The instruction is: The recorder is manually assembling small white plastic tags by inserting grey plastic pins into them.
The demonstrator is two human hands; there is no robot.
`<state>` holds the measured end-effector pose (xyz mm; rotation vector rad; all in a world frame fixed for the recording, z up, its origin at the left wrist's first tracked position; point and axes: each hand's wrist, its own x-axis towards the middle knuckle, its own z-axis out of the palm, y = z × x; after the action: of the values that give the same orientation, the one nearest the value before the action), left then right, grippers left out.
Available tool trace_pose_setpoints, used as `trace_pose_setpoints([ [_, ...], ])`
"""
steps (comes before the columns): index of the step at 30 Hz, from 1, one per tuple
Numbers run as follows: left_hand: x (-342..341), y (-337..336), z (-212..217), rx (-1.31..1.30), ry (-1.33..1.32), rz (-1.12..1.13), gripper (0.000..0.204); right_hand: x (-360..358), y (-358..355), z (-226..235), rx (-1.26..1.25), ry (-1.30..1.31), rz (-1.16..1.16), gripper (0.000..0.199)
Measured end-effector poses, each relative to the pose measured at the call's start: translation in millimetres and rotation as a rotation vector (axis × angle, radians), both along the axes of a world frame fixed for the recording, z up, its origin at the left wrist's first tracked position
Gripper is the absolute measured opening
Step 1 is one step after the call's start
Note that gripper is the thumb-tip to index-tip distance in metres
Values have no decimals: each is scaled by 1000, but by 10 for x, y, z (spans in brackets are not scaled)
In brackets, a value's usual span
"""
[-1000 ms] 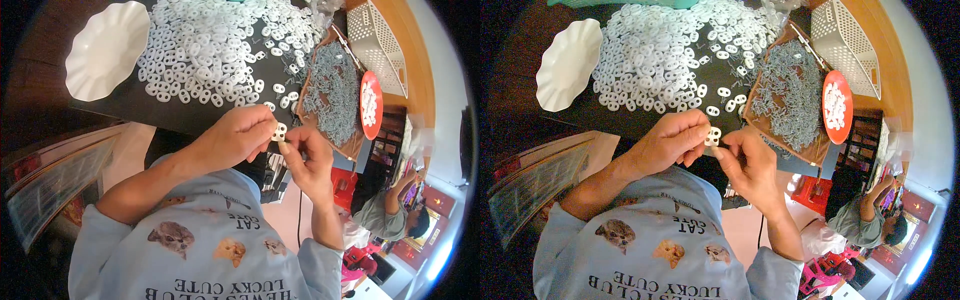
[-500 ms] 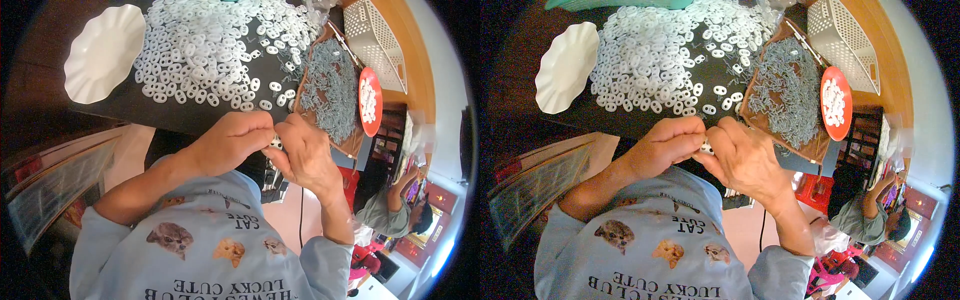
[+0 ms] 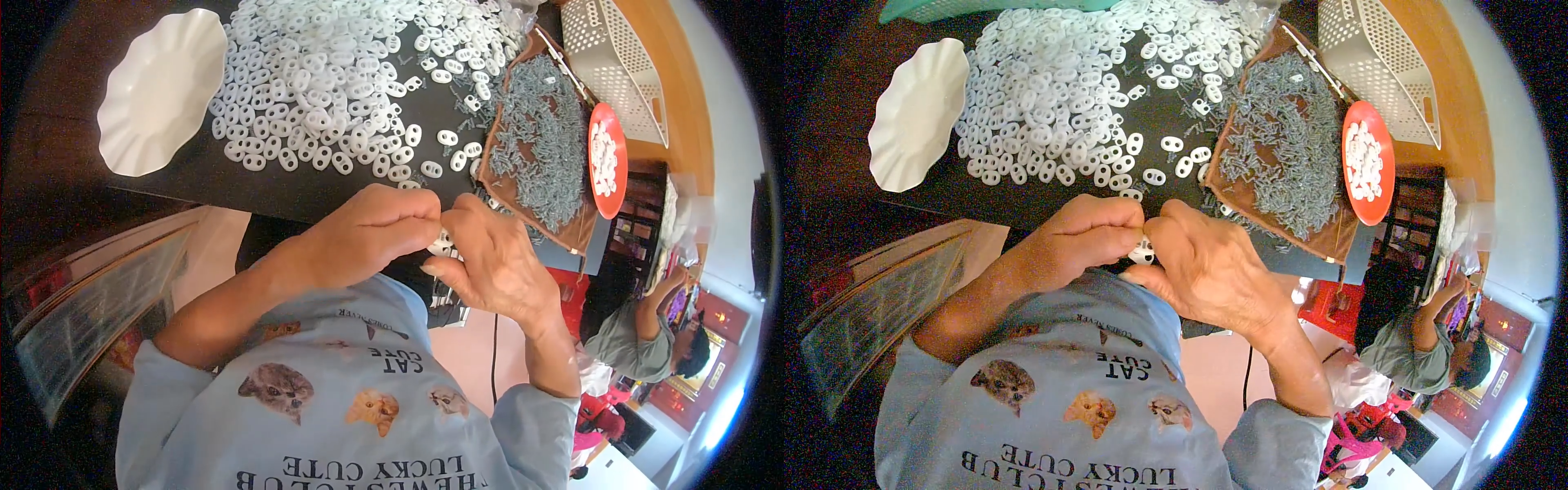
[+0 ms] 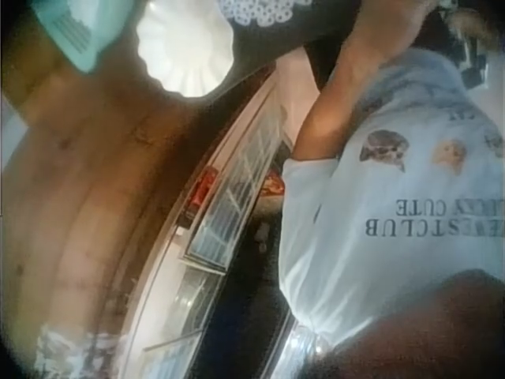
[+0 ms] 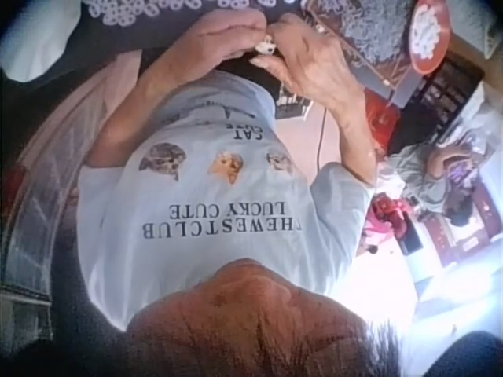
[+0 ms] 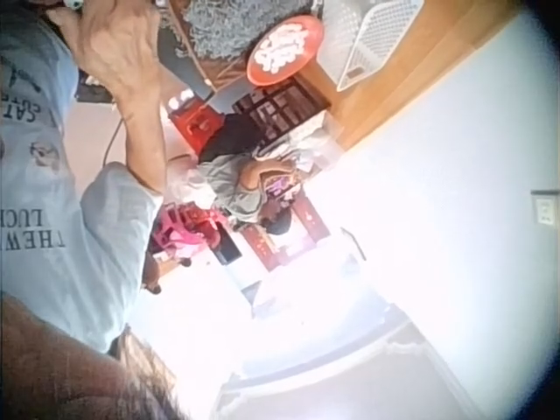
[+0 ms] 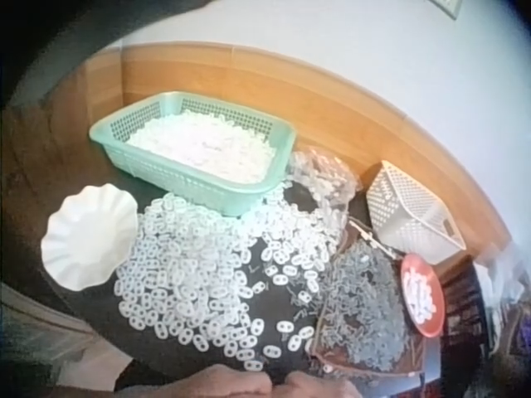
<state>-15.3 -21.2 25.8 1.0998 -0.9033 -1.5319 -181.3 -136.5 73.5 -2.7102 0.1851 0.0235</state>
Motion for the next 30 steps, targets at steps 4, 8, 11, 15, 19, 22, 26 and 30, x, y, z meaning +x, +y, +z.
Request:
trace_pose_setpoints([
  [4,17,2,-19,-5,39,-17,21,-3,-3,-46,4,-53,5,43],
  [8,-1,13,-48,24,88,-36,22,-12,-7,-64,11,-80,27,41],
  [11,-7,19,-60,-24,66,-34,22,-7,0,-62,27,-82,32,39],
  [15,-43,40,-76,-62,32,-12,24,-20,24,-99,26,-96,27,36],
  [19,-61,45,-47,-52,52,16,24,-20,28,-116,39,-96,34,35],
  [22,-53,54,-4,-37,63,8,24,-24,47,-128,58,-112,27,34],
  [26,-83,96,6,-7,51,11,23,-35,46,-144,129,-87,20,35],
  [30,-66,84,52,-47,102,30,23,-8,66,-145,-25,-205,46,36],
])
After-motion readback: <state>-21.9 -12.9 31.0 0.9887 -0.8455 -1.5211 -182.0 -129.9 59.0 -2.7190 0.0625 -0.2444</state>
